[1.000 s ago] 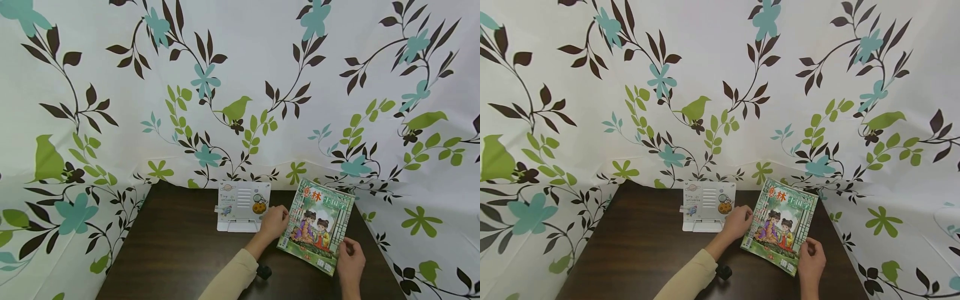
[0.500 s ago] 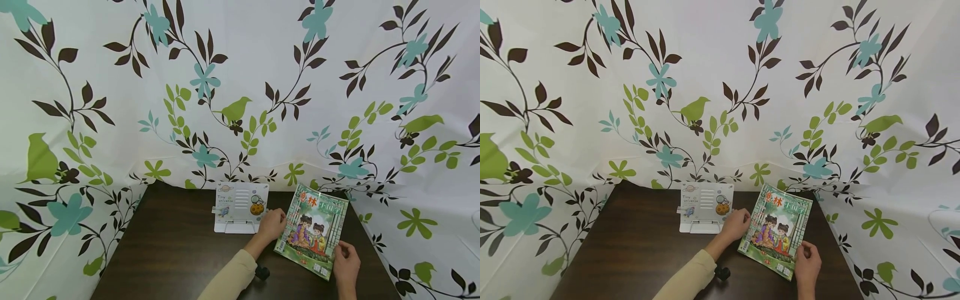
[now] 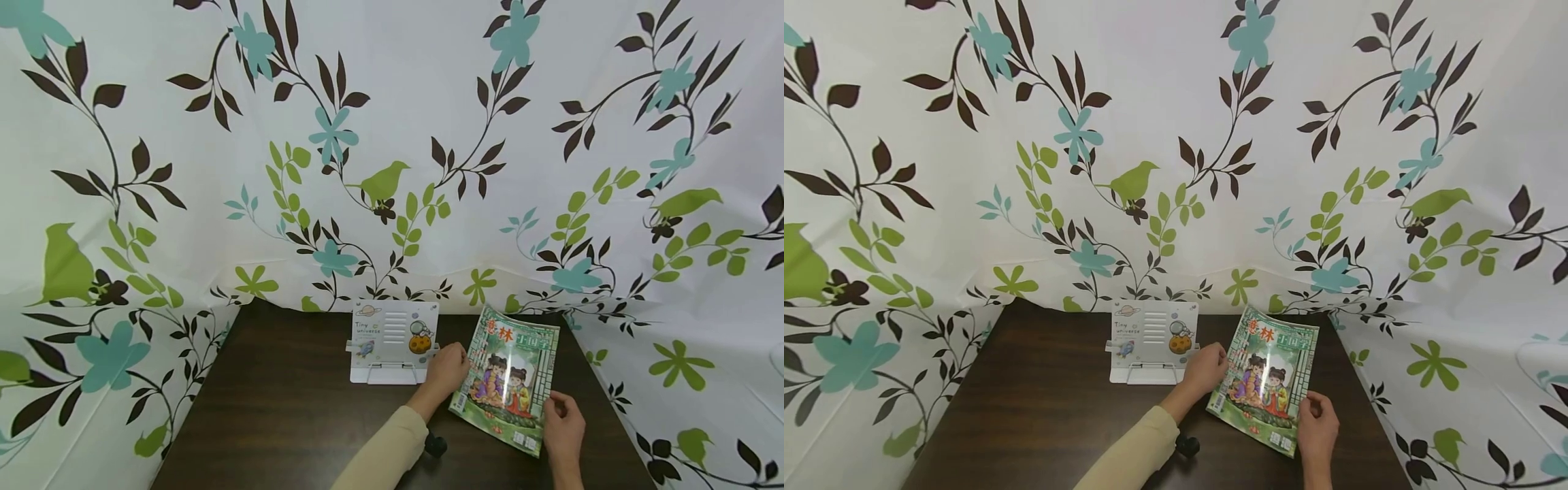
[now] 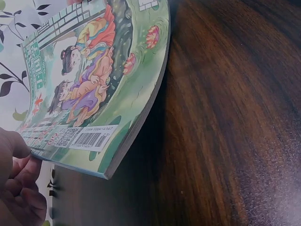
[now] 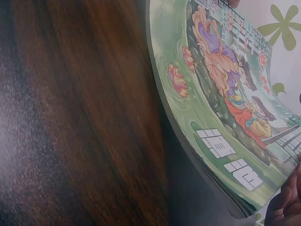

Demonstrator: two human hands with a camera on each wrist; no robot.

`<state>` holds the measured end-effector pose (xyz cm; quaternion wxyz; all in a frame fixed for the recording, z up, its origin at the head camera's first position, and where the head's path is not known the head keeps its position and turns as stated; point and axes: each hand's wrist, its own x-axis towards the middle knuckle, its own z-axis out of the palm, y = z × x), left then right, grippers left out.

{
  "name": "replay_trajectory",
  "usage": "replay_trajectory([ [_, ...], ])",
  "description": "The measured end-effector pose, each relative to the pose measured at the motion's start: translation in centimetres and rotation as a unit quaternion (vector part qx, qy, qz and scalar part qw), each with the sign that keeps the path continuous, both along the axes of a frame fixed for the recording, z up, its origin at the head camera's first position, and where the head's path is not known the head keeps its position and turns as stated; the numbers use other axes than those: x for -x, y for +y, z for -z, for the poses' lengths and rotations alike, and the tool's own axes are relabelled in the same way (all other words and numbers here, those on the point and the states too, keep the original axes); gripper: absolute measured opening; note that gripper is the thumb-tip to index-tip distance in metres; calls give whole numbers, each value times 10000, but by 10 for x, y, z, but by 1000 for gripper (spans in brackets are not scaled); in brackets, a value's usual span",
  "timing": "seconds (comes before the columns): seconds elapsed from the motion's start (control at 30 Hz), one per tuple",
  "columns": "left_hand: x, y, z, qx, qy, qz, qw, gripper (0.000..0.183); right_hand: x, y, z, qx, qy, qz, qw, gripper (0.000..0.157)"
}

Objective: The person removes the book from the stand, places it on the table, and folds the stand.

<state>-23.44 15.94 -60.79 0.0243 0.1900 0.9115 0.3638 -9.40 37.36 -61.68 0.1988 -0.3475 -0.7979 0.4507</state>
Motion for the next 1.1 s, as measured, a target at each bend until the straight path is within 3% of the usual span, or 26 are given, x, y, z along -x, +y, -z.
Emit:
replay_trajectory([
  [0.1, 11, 10, 30, -57, -36, -113, 9999, 17, 0, 0, 2, 34, -13, -10, 10000, 35],
  [0.17, 12, 11, 34, -123, -98, -156, 9998, 18, 2, 1, 3, 29, 41, 7, 10000, 34],
  [0.23, 8, 9, 28, -184, -236, -192, 9994, 17, 3, 1, 3, 36, 93, 22, 9999, 33],
  [0.33, -4, 1, 3, -237, -479, -173, 9984, 15, 5, 1, 4, 28, 143, 28, 9999, 31],
  [0.73, -9, 5, 16, -148, -115, -475, 9987, 16, 5, 5, 11, -13, -60, -113, 9999, 33],
  [1.1, -10, 7, 19, -32, -225, -636, 9977, 22, 6, 12, 16, -68, -126, -225, 9996, 32],
])
